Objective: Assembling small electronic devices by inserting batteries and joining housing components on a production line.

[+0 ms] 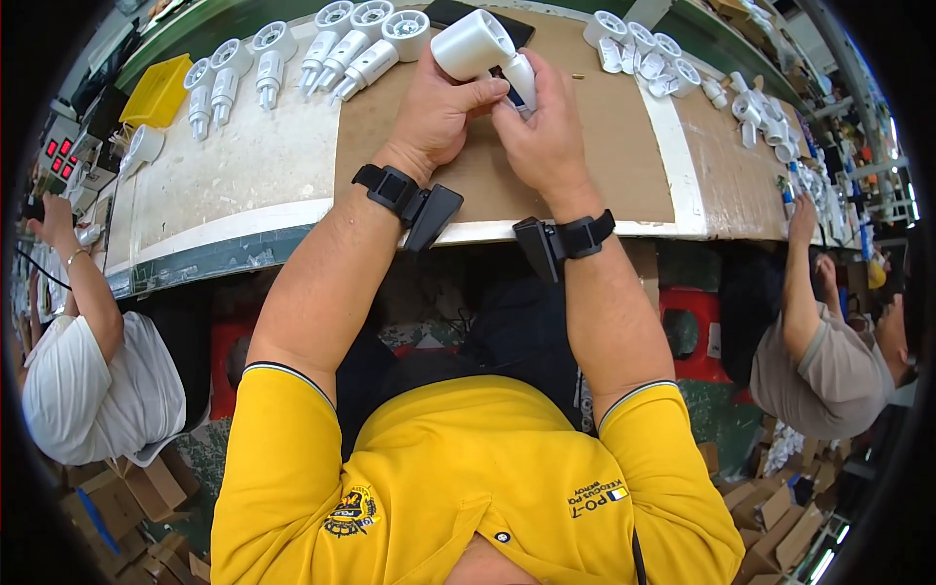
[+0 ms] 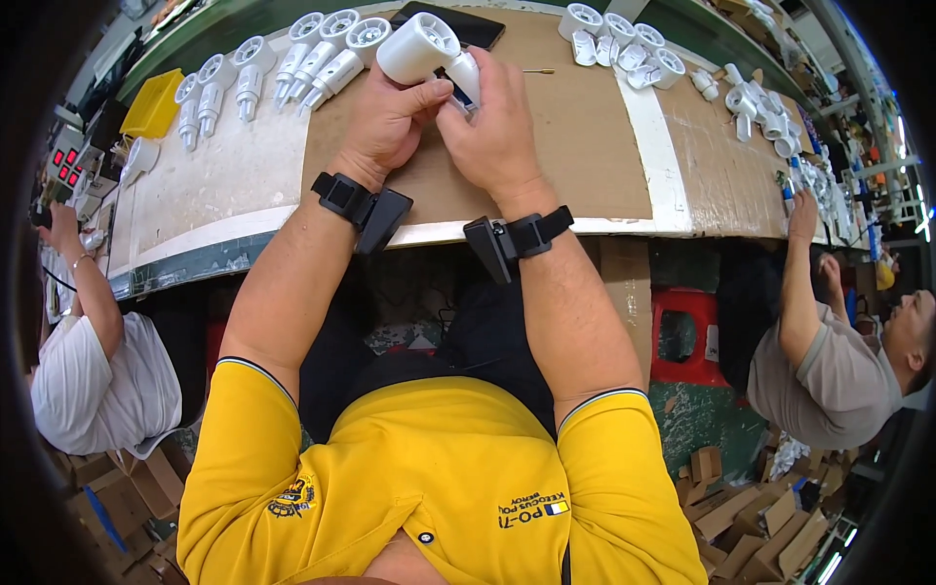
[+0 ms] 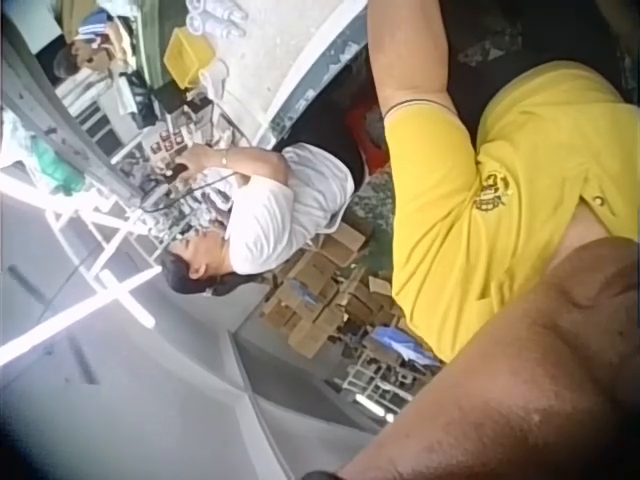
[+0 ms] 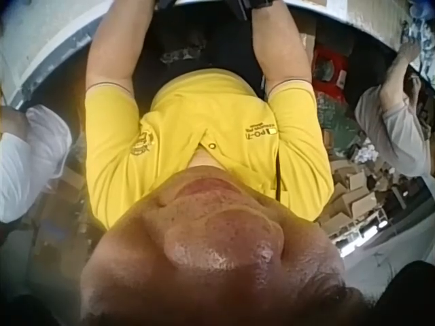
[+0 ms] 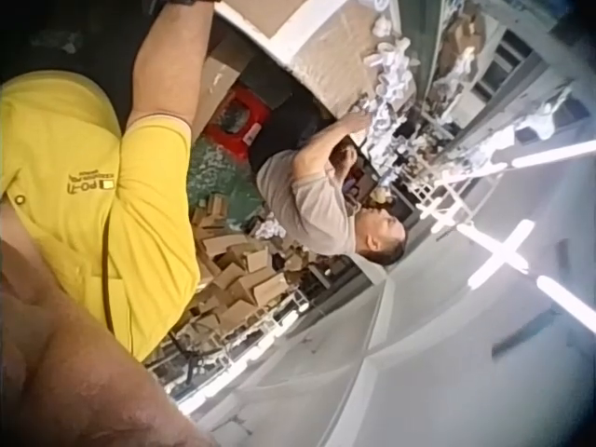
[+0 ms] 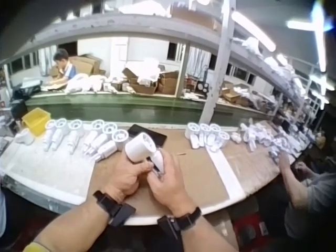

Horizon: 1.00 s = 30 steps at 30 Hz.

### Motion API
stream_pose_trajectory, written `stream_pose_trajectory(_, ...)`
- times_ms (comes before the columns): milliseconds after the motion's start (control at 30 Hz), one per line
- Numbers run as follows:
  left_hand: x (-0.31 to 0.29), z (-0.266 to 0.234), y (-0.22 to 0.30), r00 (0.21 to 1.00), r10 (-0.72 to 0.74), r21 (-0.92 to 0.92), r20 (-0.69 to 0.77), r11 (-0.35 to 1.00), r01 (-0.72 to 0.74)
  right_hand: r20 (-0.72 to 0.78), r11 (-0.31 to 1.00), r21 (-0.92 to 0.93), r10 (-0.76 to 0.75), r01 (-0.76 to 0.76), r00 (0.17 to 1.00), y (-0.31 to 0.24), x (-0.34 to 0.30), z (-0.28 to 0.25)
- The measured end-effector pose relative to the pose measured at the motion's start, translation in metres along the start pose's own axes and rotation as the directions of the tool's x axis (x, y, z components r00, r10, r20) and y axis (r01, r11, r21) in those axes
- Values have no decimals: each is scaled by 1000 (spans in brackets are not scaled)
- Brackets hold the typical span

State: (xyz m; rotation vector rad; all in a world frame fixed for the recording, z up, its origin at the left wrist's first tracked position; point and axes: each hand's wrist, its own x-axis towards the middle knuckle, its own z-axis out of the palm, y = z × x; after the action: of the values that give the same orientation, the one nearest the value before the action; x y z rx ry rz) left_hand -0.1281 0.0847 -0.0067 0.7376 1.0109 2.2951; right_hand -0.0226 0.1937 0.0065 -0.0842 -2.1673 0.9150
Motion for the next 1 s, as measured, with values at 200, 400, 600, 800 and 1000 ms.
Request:
stream_pose_trajectory(200, 2, 2, -7, 999, 53, -2, -9, 999, -53, -83, 976, -199, -101, 82, 991, 3, 4, 12)
stream_pose_trajectory(400, 1, 0, -7, 997, 44, -26, -59, 999, -46, 38, 969, -223, -97, 103, 995, 0, 13, 8)
stream_pose_trajectory(600, 0, 3, -10, 994, 48, -1, -96, 999, -48, 83, 983, -180, -21, 36, 996, 3, 12, 9)
stream_pose_trajectory(800, -1, 4, -10, 992, 43, 101, -123, 994, -30, 170, 985, -170, 62, -33, 984, 4, 14, 9)
stream_pose_trajectory(1000, 3, -1, -7, 997, -19, 81, -76, 996, 25, 187, 1000, 16, 6, -9, 982, 3, 11, 0)
